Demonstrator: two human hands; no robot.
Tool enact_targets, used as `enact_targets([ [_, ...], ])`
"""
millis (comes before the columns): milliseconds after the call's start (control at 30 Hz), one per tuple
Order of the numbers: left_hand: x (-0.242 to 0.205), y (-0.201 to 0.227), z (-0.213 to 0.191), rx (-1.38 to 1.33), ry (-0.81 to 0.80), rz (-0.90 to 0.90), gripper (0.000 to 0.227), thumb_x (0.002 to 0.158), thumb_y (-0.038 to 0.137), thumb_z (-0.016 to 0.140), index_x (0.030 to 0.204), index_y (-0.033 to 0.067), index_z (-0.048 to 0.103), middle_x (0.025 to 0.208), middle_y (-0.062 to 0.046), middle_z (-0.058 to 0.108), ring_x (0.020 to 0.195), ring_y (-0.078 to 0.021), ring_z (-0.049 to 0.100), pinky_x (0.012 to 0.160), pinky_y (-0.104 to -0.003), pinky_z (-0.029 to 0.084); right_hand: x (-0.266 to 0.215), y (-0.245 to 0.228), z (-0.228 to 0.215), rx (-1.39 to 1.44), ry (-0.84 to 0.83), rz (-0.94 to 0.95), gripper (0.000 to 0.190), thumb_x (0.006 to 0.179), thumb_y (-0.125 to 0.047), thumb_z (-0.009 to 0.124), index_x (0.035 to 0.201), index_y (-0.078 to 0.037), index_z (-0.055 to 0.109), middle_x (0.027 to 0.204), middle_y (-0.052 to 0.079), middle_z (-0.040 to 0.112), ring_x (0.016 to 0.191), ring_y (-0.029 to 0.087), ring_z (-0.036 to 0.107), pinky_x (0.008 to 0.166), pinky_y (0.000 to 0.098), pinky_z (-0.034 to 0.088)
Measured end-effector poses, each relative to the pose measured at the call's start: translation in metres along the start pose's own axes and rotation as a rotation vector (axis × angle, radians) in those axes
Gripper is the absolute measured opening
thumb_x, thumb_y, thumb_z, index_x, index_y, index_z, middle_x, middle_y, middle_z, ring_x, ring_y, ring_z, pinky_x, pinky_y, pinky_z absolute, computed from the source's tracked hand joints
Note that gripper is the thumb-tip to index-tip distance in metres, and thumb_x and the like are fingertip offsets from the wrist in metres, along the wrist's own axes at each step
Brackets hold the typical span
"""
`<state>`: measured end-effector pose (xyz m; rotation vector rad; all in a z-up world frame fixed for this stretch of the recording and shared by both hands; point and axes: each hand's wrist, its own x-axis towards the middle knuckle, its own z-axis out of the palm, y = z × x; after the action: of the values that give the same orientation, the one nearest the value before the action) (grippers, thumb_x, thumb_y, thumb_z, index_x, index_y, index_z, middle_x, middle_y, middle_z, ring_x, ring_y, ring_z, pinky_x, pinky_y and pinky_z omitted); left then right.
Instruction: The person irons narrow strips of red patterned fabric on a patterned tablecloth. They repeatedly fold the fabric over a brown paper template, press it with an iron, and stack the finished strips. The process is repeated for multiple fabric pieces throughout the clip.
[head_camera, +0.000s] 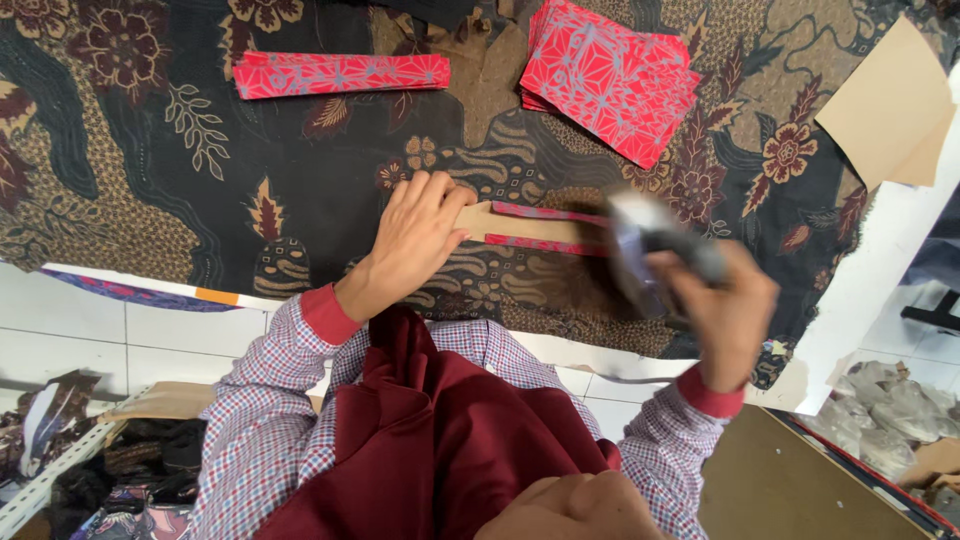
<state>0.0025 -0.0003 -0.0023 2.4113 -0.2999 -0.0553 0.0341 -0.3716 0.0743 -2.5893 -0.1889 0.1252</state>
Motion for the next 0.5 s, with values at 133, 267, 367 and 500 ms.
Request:
enact_targets([
  [133, 0.004, -0.001, 0.001, 0.003, -0.018, 0.016, 0.038, 0.079, 0.014, 0.08, 0.114, 0.009, 0.066, 0.105, -0.008, 0.057, 0.103, -0.0284, 0.055, 0.087, -0.043, 0.041, -0.003, 0.073, 0.007, 0.73, 0.588, 0.169, 0.038, 0.108, -0.039, 0.072, 0.122, -0.004, 0.07, 0.097, 0.004, 0.065, 0.077, 0.016, 0.054, 0.075, 0.0331, 0.041],
  [267, 0.008, 0.0, -0.001, -0.054, -0.06, -0.011, 0.026, 0.087, 0.01, 0.073, 0.112, 0.01, 0.066, 0.105, -0.008, 0.059, 0.101, -0.0281, 0.06, 0.087, -0.042, 0.042, 0.005, 0.119, 0.039, 1.105, 0.625, 0.067, 0.034, 0.113, -0.037, 0.068, 0.119, -0.005, 0.056, 0.115, 0.008, 0.066, 0.107, 0.019, 0.064, 0.105, 0.0366, 0.049],
  [367, 0.012, -0.001, -0.002, -0.097, -0.092, -0.03, 0.019, 0.093, 0.009, 0.068, 0.112, 0.0091, 0.067, 0.105, -0.008, 0.062, 0.098, -0.029, 0.062, 0.085, -0.043, 0.042, -0.016, 0.113, 0.025, 0.201, 0.415, 0.204, 0.04, 0.109, -0.03, 0.077, 0.119, 0.003, 0.057, 0.112, 0.013, 0.062, 0.102, 0.021, 0.06, 0.092, 0.036, 0.047],
  [500, 0.015, -0.004, -0.006, -0.137, -0.1, -0.046, 0.018, 0.094, 0.008, 0.064, 0.112, 0.008, 0.068, 0.103, -0.008, 0.066, 0.097, -0.0308, 0.062, 0.085, -0.043, 0.042, -0.034, 0.064, 0.015, 0.198, 0.085, 0.411, 0.018, 0.106, -0.02, 0.068, 0.113, -0.004, 0.065, 0.102, 0.001, 0.073, 0.09, 0.009, 0.069, 0.081, 0.026, 0.052],
])
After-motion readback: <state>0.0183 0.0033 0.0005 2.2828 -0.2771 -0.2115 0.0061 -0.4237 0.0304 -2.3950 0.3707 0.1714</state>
